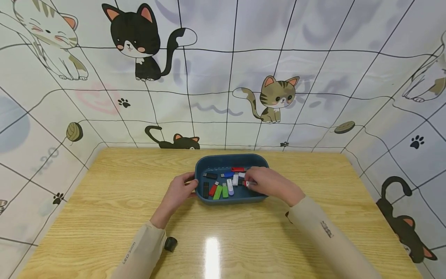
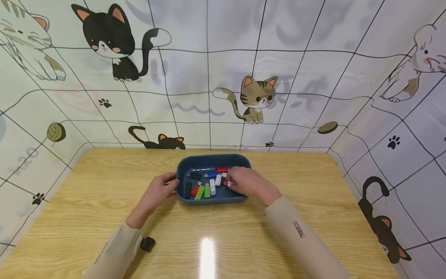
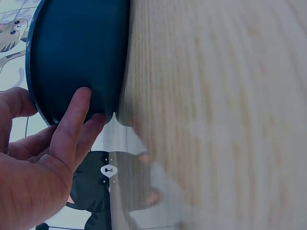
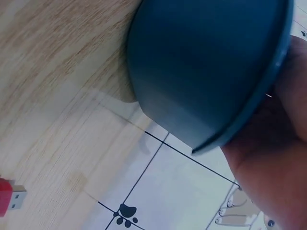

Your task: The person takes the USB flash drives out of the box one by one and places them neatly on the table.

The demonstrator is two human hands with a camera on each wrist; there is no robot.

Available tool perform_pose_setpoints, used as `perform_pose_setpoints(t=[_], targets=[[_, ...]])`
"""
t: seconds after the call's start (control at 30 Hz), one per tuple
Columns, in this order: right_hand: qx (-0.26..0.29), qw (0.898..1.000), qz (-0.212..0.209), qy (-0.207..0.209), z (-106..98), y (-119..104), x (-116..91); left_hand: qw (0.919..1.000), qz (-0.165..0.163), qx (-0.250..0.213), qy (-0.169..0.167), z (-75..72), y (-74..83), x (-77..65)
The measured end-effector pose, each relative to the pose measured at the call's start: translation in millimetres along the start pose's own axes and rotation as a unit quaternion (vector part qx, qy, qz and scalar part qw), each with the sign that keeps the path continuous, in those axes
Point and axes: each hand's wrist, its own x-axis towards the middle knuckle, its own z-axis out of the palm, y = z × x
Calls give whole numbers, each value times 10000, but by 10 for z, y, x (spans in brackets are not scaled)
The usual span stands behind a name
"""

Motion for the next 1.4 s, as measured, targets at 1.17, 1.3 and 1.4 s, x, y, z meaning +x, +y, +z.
perform_pose_setpoints(t=[1.17, 1.3, 1.4], targets=[[610, 9630, 1622, 2066, -208, 113, -963, 9999, 97, 109, 28, -6, -43, 23], [602, 9610, 1731, 2072, -197, 177, -1056, 9999, 94, 123, 42, -1, -47, 25], [563, 9596, 1825, 2068, -178, 230, -1130, 9999, 82, 97, 37, 4, -49, 27]])
